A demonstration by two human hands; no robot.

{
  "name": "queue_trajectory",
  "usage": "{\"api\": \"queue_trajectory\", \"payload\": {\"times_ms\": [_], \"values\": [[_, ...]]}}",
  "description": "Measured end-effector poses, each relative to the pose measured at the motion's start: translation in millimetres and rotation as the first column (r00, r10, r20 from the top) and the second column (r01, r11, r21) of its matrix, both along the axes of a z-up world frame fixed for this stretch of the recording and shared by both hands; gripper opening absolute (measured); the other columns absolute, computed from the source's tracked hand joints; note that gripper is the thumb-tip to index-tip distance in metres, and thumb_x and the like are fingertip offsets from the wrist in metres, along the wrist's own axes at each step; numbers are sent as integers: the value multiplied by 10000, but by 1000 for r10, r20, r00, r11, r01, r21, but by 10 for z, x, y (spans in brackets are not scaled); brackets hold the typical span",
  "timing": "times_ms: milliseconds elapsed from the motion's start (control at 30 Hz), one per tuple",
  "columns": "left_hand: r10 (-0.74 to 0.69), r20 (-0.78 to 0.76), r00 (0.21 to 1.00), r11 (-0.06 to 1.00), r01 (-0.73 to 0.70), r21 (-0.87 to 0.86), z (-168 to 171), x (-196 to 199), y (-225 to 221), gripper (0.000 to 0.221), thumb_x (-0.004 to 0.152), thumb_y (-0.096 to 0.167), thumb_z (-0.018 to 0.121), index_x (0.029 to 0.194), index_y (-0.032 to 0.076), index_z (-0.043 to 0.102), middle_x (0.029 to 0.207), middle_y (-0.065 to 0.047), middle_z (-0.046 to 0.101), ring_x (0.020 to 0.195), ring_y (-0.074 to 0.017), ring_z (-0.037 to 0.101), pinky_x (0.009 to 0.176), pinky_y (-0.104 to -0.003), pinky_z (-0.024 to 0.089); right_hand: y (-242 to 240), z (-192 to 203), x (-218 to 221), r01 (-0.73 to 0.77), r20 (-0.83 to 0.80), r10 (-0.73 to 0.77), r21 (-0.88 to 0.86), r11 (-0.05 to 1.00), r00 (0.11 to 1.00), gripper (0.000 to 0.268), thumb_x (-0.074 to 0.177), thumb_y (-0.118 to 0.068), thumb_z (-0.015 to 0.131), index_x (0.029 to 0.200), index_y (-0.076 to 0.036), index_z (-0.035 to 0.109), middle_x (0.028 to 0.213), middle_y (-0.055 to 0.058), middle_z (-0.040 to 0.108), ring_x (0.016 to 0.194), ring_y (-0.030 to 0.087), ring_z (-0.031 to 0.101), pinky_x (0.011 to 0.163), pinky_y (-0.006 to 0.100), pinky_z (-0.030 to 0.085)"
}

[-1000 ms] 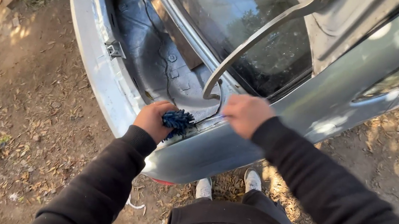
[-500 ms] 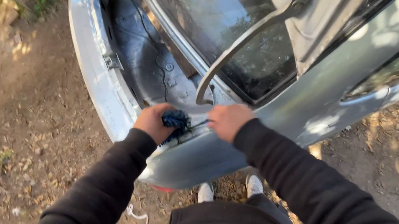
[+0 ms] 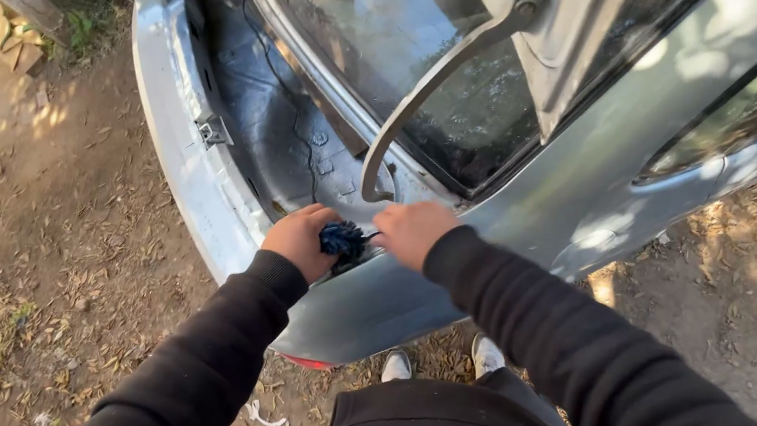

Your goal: Clean dirt and residue from the trunk gutter of a car using a screwdriver and a cloth.

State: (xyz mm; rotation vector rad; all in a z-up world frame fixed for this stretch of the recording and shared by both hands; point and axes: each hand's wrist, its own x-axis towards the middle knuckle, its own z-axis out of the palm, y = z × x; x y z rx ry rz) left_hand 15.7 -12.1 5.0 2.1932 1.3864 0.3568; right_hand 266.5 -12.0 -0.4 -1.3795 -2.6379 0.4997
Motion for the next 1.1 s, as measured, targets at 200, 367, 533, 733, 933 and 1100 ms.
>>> {"api": "queue_trajectory", "payload": {"times_ms": [200, 367, 533, 733, 933, 1100], "values": [[-84, -45, 995, 990, 89, 106, -56, 148, -96, 330, 639, 116, 764, 957, 97, 676, 990, -113, 636, 970, -371, 642, 812, -457, 539, -259, 275, 510, 62, 34, -68, 141, 988, 997, 236, 928, -340, 650, 898, -106, 643, 869, 88, 645, 728, 314, 690, 589, 451, 548], [-233, -77, 969, 945, 245, 218, -207, 327, 100, 257, 629, 87, 720, 870, 93, 632, 975, -111, 614, 976, -363, 632, 787, -464, 538, -604, 602, 724, 182, -159, -157, 159, 970, 975, 247, 934, -330, 680, 864, -97, 643, 823, 65, 614, 687, 303, 665, 600, 429, 537], [-358, -49, 933, 919, 361, 162, -93, 152, 90, 246, 677, 84, 714, 918, 131, 705, 939, -90, 594, 965, -337, 633, 797, -446, 542, -803, 613, 823, 238, -314, -191, 118, 964, 930, 203, 925, -310, 696, 880, -112, 690, 821, 44, 623, 697, 288, 663, 599, 419, 532], [-505, -166, 847, 835, 528, 152, -50, 258, 157, 324, 680, 44, 690, 986, 134, 743, 978, -106, 590, 988, -352, 635, 800, -435, 547, -1052, 608, 1060, 330, -326, -281, 104, 938, 903, 192, 910, -293, 701, 886, -102, 696, 838, 33, 635, 685, 274, 667, 589, 400, 535], [-322, -103, 941, 931, 335, 148, -233, 910, 325, 346, 716, 41, 665, 1039, 134, 746, 1003, -94, 621, 1001, -345, 653, 862, -447, 544, -1179, 720, 1203, 417, -257, -388, 66, 907, 885, 217, 912, -308, 700, 886, -93, 706, 823, 37, 639, 648, 257, 664, 577, 391, 532], [-232, -105, 967, 928, 253, 274, -249, 1073, 308, 349, 737, 44, 636, 1074, 84, 717, 1069, -103, 639, 1037, -363, 633, 876, -459, 538, -1175, 681, 1176, 446, -293, -408, 76, 892, 865, 209, 914, -295, 698, 890, -88, 712, 827, 39, 637, 640, 254, 659, 567, 386, 527]]}}
